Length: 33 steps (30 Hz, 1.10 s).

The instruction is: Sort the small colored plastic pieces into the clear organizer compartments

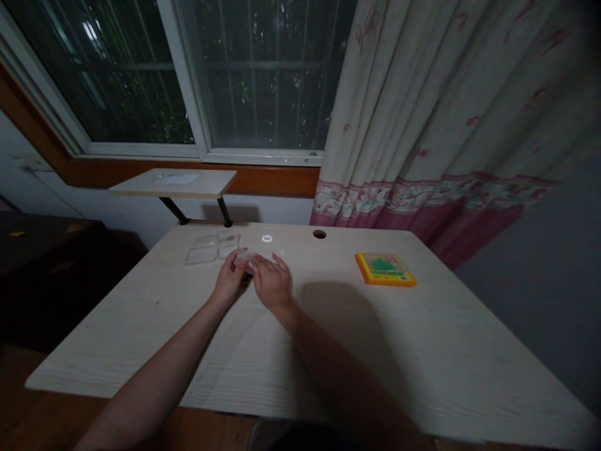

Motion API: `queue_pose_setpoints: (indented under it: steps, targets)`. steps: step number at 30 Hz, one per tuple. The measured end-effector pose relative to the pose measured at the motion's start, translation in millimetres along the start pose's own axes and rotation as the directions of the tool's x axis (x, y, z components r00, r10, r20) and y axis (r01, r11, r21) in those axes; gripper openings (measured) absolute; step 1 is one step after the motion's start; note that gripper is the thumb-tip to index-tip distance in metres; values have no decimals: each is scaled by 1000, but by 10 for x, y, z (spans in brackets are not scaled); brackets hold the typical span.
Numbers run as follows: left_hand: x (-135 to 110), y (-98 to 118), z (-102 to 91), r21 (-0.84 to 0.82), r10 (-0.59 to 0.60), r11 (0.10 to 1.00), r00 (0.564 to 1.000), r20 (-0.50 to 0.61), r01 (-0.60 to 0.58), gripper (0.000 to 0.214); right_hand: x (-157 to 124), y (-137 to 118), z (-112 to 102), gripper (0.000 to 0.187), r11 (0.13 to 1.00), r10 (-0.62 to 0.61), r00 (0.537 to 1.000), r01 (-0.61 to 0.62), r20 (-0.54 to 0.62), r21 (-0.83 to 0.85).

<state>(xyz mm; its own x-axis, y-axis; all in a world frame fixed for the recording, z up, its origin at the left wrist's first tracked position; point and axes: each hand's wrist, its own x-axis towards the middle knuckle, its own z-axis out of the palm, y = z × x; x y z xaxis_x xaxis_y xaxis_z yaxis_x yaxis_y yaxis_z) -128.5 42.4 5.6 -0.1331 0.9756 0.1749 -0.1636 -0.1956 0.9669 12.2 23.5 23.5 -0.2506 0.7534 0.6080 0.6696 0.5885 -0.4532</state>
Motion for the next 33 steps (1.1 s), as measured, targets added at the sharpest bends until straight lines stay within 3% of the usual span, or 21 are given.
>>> queue_pose_setpoints:
  steps: [4,11,16,23,33]
  targets:
    - [-24,18,1,9,7,1000,1000,4,-7,65,12,2,-13,29,1000,-15,1000,15,-18,-14]
    - [-45,-23,43,-31,10,999,1000,26,-9,69,38,102,-87,30,995,97,994,-98,-52,-2]
    - [-39,72,86,-197,-87,975,994,63,98,69,6,156,-63,37,974,225,963,-222,-145,38]
    - [44,162,56,-349,-223,915,975,-11,205,51,-22,201,-16,41,949,314,919,-294,-238,117]
    - [116,182,-55,-448,-259,869,965,-51,209,46,-18,392,100,39,875,388,912,-319,-133,366]
